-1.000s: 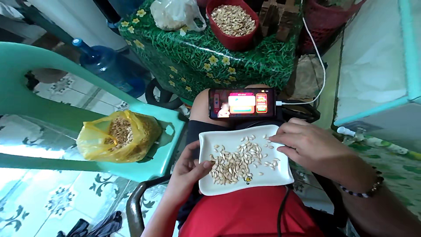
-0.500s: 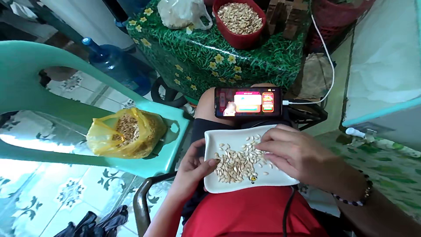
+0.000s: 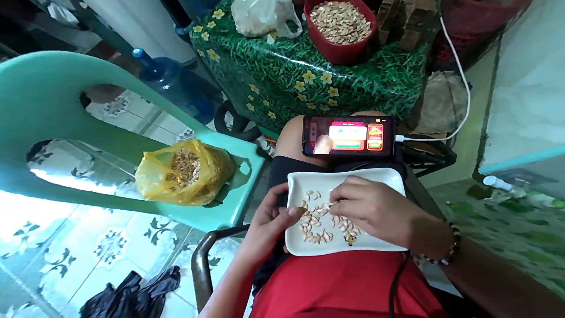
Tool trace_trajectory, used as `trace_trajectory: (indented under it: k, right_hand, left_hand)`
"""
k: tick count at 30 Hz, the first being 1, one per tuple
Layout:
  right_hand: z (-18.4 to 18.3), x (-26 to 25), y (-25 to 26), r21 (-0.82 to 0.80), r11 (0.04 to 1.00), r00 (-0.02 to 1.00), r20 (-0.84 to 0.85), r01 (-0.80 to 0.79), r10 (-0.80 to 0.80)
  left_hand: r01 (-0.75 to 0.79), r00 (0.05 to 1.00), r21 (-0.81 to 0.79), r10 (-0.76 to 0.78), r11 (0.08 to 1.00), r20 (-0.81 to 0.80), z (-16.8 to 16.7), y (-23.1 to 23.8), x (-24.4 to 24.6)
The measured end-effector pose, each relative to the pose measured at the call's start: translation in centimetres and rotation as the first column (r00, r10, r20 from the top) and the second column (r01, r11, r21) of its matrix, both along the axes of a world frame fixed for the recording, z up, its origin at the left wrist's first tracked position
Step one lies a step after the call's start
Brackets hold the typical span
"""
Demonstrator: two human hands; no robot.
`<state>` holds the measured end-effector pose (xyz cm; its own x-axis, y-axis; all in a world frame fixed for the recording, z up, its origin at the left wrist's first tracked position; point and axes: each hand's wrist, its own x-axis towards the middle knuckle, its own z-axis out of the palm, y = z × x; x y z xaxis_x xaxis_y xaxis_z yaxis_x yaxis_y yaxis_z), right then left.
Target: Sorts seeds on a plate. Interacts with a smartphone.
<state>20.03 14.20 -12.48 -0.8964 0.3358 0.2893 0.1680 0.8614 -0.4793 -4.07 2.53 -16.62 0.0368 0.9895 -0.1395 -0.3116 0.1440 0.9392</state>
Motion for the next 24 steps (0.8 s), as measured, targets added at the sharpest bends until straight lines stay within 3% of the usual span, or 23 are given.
trace_trajectory:
  k: [4,12,15,17,19,21,24]
  right_hand:
    - [0.2,1.3,0.9,-0.101,0.993,0.993,-0.088,0.065,-0.074]
    - [0.6,3.0,1.1,-0.089,0.992,0.992,-0.076,0.092,-0.099]
    - [0.8,3.2,1.3,-0.077,0.99,0.991,-0.059,0.116,-0.12]
    - [0.8,3.3,1.3,-0.072,0.99,0.99,-0.056,0.123,-0.127]
    - [0.8,3.3,1.3,-0.071,0.99,0.99,-0.056,0.123,-0.127]
    - [0.9,3.4,1.4,-0.07,0.99,0.99,-0.058,0.124,-0.128]
    - [1.4,3.6,1.4,-0.064,0.988,0.986,-0.078,0.14,-0.145]
  left_hand:
    - [0.003,1.0,0.016,-0.003,1.0,-0.002,-0.2,0.1,-0.1]
    - [-0.012,0.999,-0.012,0.011,1.0,-0.043,0.6,0.1,0.0]
    - [0.014,0.985,-0.075,-0.027,0.997,-0.172,1.8,0.0,-0.5]
    - [0.04,0.919,-0.097,-0.075,0.994,-0.388,3.3,-0.1,-1.1]
    - [0.031,0.767,-0.035,-0.046,0.999,-0.64,5.7,-0.3,-2.1]
    - [-0.003,0.664,0.118,0.09,0.993,-0.742,9.2,-0.9,-3.8]
    - [0.035,0.725,0.379,0.237,0.925,-0.647,14.5,-3.2,-11.0]
